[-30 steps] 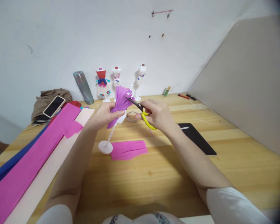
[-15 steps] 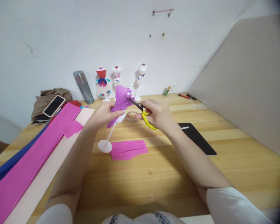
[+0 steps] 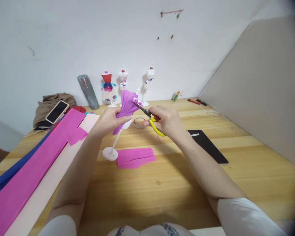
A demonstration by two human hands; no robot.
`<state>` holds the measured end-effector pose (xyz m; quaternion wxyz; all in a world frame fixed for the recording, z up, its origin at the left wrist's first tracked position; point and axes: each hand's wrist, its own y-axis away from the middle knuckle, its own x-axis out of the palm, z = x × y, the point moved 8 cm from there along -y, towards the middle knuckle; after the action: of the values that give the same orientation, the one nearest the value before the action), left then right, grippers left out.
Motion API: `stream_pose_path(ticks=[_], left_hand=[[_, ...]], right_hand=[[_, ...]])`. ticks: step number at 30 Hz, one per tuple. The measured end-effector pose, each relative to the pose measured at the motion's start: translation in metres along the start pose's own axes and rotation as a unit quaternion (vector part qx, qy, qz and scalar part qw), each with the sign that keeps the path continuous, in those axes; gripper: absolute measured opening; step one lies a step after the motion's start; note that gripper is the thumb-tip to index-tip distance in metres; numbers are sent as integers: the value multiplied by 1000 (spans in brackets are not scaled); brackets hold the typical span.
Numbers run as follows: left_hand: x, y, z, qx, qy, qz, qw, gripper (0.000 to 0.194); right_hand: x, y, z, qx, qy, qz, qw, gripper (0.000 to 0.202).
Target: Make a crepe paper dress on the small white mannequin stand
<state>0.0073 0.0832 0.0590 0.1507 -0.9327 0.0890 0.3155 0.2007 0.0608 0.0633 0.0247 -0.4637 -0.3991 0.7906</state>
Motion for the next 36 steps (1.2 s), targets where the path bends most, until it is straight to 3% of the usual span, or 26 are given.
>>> stream_pose_path(ticks=[16, 21, 31, 36], left_hand=[[-8, 1, -7, 4, -69, -59, 996, 26], [-12, 4, -13, -2, -116, -107, 987, 28], [-10, 13, -16, -29, -246, -248, 937, 23], [-2, 16, -16, -34, -295, -275, 915, 28]], right_hand=[[-5, -2, 5, 4, -22, 17, 1000, 54], [-4, -1, 3, 26, -34, 13, 999, 56], [-1, 2, 14, 70, -46, 18, 996, 44], [2, 5, 16, 106, -39, 24, 993, 40]])
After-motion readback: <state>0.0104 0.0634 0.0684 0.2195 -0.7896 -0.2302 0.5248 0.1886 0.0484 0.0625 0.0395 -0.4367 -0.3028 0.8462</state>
